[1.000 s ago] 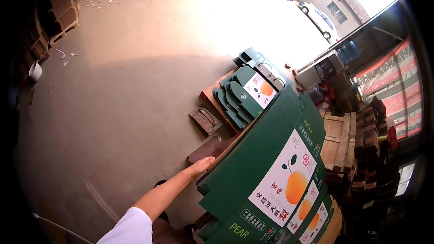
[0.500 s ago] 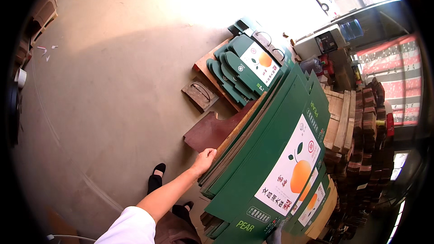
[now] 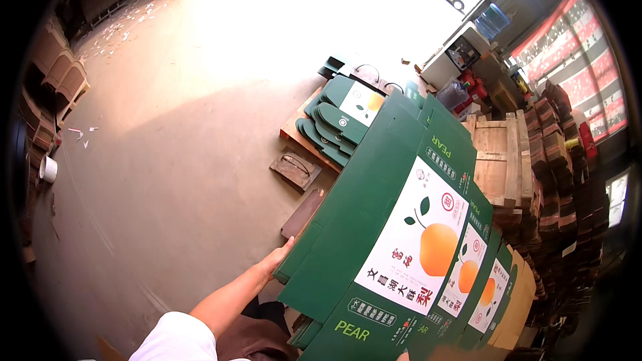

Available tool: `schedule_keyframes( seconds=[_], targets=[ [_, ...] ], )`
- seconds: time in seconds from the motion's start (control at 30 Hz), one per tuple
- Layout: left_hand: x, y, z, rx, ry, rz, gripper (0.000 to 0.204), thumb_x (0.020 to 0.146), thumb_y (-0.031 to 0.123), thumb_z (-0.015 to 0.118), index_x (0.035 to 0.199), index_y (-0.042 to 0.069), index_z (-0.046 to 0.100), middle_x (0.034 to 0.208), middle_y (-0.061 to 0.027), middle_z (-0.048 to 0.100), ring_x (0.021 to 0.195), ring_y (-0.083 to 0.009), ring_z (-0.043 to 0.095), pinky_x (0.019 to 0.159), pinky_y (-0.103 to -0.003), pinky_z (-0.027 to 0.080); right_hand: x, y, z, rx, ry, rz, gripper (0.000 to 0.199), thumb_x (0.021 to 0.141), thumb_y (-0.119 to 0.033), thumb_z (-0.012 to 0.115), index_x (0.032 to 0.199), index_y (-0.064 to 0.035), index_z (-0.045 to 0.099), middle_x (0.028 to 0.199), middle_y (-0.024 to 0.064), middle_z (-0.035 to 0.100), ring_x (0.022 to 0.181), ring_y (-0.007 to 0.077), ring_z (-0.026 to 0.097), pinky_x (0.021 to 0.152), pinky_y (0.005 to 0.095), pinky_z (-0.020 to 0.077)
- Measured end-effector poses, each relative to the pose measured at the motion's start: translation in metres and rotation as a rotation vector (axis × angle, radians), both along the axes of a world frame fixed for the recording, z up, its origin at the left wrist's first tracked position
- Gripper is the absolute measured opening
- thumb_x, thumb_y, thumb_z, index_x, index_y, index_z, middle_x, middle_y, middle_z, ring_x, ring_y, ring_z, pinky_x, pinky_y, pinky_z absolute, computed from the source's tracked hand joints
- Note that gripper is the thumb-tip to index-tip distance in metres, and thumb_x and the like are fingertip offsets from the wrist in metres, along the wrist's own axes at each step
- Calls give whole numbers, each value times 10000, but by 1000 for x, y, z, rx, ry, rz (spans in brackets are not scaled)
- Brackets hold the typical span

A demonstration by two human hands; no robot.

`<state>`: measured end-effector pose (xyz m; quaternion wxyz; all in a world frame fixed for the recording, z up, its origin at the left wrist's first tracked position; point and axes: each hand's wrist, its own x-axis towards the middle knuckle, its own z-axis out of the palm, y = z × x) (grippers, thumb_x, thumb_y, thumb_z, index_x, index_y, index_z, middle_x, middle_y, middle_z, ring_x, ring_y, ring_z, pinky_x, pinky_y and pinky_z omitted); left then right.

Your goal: The person puts on a pair of gloves and then repeatedly picks up flat green cardboard boxes labeled 'PEAR' and stacks them on a pile.

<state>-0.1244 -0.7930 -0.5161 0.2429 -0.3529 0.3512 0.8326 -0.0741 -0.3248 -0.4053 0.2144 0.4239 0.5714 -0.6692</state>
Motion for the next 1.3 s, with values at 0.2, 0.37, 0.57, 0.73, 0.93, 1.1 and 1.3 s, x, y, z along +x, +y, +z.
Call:
schedule_keyframes(
  seconds=[0.2, 0.37, 0.57, 0.73, 0.93, 1.1, 1.3],
  targets=[
    [-5, -2, 26, -68, 89, -95, 772, 950, 667, 382, 1274, 1, 599, 1201, -131, 643, 1068, -192, 617, 919, -333, 488, 1, -7, -2, 29, -21, 20, 636, 965, -592, 430, 1305, -66, 538, 1162, 112, 634, 974, 233, 623, 847, 395, 520],
    [-8, -19, 53, -143, 70, -85, 793, 942, 684, 377, 1252, -7, 611, 1171, -132, 652, 1055, -188, 621, 897, -328, 496, 3, -12, -1, 60, -47, 34, 630, 964, -590, 432, 1290, -64, 547, 1140, 112, 641, 955, 230, 628, 831, 391, 523],
    [-19, -36, 42, -151, 101, -120, 741, 968, 627, 394, 1237, -26, 621, 1114, -115, 676, 987, -165, 630, 849, -328, 506, 9, -30, 6, 88, -47, 32, 622, 963, -588, 435, 1272, -62, 558, 1114, 112, 650, 932, 226, 633, 813, 387, 526],
    [-14, -27, 33, -62, 121, -46, 622, 990, 518, 448, 1330, 8, 553, 1201, -94, 640, 1060, -168, 604, 897, -317, 479, 17, -35, -13, 49, -60, 1, 617, 962, -586, 438, 1257, -60, 568, 1092, 112, 657, 913, 223, 637, 797, 383, 528],
    [-8, -16, 17, 62, 168, -63, 502, 988, 388, 527, 1306, -1, 544, 1201, -105, 623, 1061, -201, 595, 912, -340, 468, 3, -41, -25, 62, -42, 43, 610, 961, -584, 441, 1239, -58, 579, 1066, 111, 666, 890, 219, 643, 779, 379, 531],
    [-5, -15, 5, -22, 94, -77, 458, 983, 346, 538, 1277, -6, 550, 1200, -121, 610, 1055, -236, 588, 916, -370, 464, 7, -22, -41, 102, -58, 93, 606, 960, -582, 443, 1224, -56, 588, 1044, 111, 674, 871, 216, 647, 763, 375, 534],
    [5, -70, 2, -423, 0, 113, 405, 978, 295, 552, 1241, -13, 557, 1198, -139, 593, 1048, -279, 579, 922, -405, 458, 9, 23, -35, 375, -58, 239, 600, 959, -580, 447, 1206, -54, 599, 1017, 111, 683, 848, 212, 653, 745, 371, 537]
  ],
)
